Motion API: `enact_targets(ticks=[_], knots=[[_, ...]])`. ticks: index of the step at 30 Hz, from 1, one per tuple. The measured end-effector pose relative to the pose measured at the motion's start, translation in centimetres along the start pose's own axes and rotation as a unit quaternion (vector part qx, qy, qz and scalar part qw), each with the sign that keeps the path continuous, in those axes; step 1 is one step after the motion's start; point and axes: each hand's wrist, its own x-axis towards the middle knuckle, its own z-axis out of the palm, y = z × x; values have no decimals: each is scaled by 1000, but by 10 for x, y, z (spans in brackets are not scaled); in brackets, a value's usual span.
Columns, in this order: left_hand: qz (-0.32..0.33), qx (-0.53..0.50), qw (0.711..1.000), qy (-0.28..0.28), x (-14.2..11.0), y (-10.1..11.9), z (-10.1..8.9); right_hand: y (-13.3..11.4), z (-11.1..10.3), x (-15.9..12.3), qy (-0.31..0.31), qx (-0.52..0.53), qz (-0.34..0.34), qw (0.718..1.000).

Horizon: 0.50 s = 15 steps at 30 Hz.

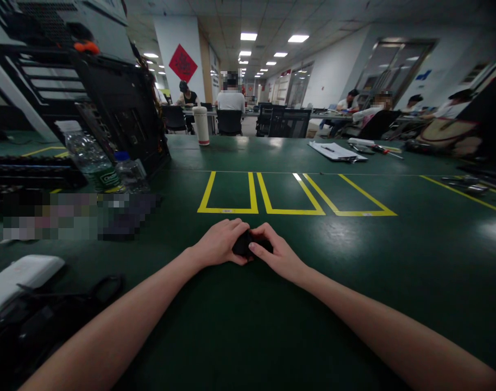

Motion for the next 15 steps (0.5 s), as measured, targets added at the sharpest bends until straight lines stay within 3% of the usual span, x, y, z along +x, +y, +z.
enact_targets(ticks=[8, 15], knots=[[-6, -2, 1000, -10, 0, 2, -2, 0, 3, 0, -7, -1, 44, 999], [1, 10, 1000, -2, -1, 0, -1, -2, -1, -1, 7, -55, -18, 998]])
